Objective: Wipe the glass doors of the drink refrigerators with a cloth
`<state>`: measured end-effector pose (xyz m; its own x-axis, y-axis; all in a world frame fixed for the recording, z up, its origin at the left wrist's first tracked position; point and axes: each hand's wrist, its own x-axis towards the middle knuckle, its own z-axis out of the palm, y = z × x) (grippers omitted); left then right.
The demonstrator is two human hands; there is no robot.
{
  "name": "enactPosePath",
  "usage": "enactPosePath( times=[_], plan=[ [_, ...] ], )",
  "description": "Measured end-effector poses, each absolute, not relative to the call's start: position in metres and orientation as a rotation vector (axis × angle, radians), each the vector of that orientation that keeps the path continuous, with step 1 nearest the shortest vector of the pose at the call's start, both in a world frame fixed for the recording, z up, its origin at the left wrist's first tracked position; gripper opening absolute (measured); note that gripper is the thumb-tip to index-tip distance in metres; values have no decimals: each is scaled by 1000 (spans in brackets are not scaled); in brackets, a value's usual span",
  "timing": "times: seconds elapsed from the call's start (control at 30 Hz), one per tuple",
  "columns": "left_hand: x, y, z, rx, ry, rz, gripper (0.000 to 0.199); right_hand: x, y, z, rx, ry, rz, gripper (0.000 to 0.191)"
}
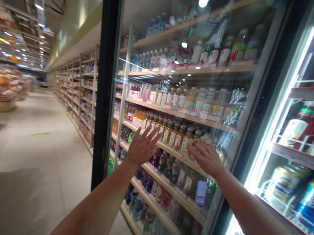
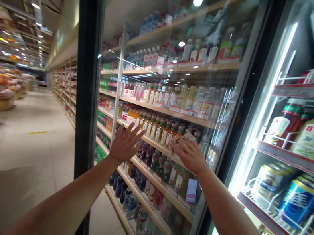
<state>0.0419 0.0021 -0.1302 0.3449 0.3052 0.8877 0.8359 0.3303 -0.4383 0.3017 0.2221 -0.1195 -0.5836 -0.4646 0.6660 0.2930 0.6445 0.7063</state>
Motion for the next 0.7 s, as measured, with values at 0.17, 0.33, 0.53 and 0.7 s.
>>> enactPosePath(
  times=[0.17, 0.33, 0.53, 0.7],
  plan=[
    [45, 1, -130, -1239, -1228, -494, 61, 299, 238, -20, 5, -1812, -914, 45],
    [48, -1, -129, -1232, -1229, -487, 67, 300, 250, 81, -150, -1690, -630, 45],
    [48, -1, -129, -1236, -1241, -481, 71, 315, 274, 143, -467, -1510, -347, 56],
    [47, 0, -130, -1229, -1255, -477, 76, 313, 292, 86, -534, -1305, -218, 49]
  ],
)
